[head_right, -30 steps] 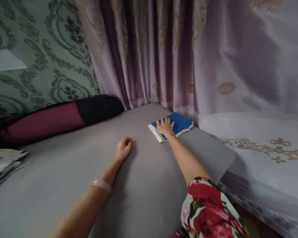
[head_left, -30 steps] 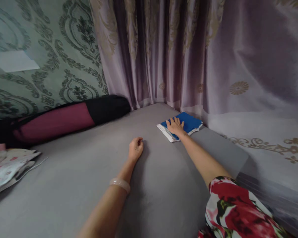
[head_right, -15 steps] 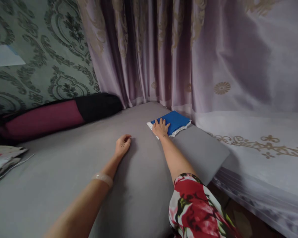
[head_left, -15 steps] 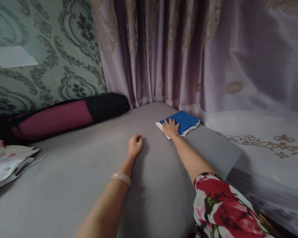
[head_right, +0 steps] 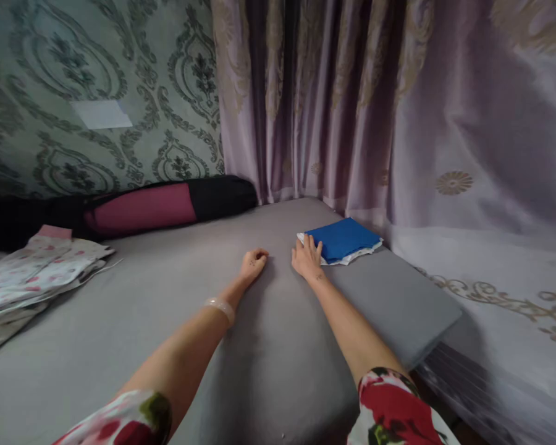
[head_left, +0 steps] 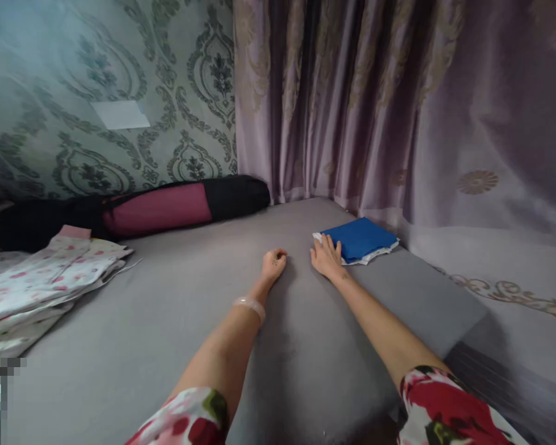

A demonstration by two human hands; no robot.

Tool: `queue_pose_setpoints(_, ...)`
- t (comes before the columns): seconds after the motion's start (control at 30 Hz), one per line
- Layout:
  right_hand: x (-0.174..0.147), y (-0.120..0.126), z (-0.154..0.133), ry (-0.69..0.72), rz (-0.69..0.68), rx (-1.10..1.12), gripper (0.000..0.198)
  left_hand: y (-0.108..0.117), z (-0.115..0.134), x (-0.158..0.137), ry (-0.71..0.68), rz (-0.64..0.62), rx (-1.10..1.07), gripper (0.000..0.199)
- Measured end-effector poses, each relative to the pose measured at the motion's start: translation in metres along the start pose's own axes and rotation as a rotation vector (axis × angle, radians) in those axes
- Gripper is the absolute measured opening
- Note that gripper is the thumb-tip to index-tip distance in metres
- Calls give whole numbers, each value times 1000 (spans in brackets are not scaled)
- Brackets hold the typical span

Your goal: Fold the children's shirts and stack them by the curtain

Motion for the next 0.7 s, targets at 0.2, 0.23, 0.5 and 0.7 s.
queue_pose_setpoints(0.2, -34, 1, -54, 164, -115, 107, 47, 5, -12, 6, 77, 40, -39, 30)
queue_pose_setpoints(0.23, -38, 0, -61, 180, -129, 121, 47, 8, -15, 5, 97, 62, -40, 32)
queue_pose_setpoints(0.5, -55, -4, -114, 328, -198, 147, 49, 68, -32, -28, 196, 156, -4, 33)
queue_pose_setpoints(0.7, -59, -22, -151, 469, -130, 154, 50, 121, -40, -48, 250, 221, 77, 32)
Point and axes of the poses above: each hand's wrist, its own x-axis towards the middle knuckle, its own y-axis out of the back of the hand, z = x × y, the point moved 2 cm from there along x, towards the middle knuckle, and after that the axes turned 4 degrees about -y, right-handed, at the moved point
